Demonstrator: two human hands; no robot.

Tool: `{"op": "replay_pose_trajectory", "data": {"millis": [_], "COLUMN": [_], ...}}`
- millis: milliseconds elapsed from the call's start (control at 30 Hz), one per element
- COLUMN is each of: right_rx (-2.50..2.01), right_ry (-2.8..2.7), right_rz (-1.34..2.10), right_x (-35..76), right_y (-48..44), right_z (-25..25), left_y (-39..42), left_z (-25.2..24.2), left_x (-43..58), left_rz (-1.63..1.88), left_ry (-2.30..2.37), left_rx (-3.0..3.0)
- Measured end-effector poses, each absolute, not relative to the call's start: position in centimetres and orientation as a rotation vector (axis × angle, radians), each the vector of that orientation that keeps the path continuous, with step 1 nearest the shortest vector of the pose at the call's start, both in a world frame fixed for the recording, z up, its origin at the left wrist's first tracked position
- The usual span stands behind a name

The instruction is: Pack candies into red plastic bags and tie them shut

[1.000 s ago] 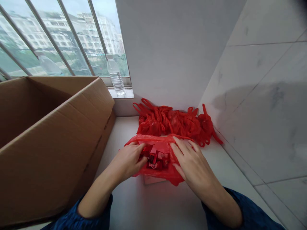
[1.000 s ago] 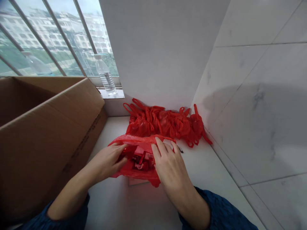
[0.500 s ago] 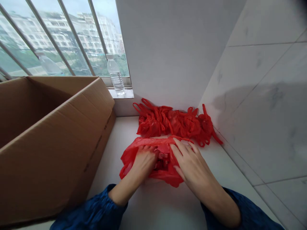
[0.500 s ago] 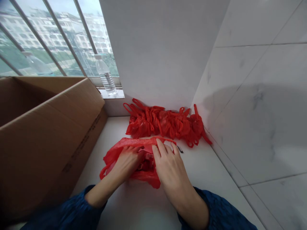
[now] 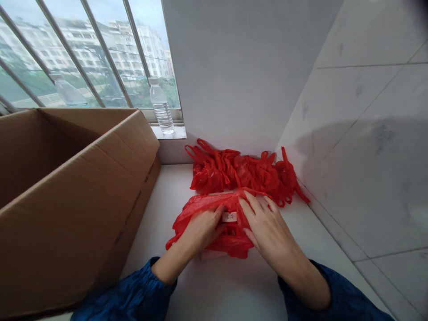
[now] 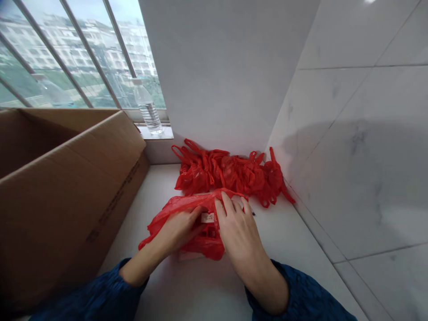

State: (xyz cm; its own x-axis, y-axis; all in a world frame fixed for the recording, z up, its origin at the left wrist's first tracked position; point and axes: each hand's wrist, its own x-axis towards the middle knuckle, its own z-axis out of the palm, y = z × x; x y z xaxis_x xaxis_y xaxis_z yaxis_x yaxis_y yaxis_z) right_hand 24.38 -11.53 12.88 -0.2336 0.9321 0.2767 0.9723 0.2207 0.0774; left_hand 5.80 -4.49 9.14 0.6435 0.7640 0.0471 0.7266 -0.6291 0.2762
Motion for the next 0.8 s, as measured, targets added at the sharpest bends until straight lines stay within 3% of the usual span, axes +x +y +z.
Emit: {"op": "replay_pose_trajectory", "data": {"millis": [200, 467, 800], "right_rx": [-1.860, -1.858, -1.558], "right_ry": [-2.275, -2.210, -2.145], "right_rz": [-0.295, -0.308, 0.187], "right_x": [24.9, 25.3, 25.1], "right_y": [-11.2, -10.7, -10.0], "right_z": [13.2, 12.8, 13.7], "left_y": [-4.5, -4.6, -4.5], "left_z": [12.2, 14.1, 13.7], "left_x": [4.3, 2.7, 2.8], "left_rz": [0.596, 0.661, 0.697], "left_ry": [0.943, 0.995, 0.993], "left_rx": [2.327, 2.235, 2.187]}}
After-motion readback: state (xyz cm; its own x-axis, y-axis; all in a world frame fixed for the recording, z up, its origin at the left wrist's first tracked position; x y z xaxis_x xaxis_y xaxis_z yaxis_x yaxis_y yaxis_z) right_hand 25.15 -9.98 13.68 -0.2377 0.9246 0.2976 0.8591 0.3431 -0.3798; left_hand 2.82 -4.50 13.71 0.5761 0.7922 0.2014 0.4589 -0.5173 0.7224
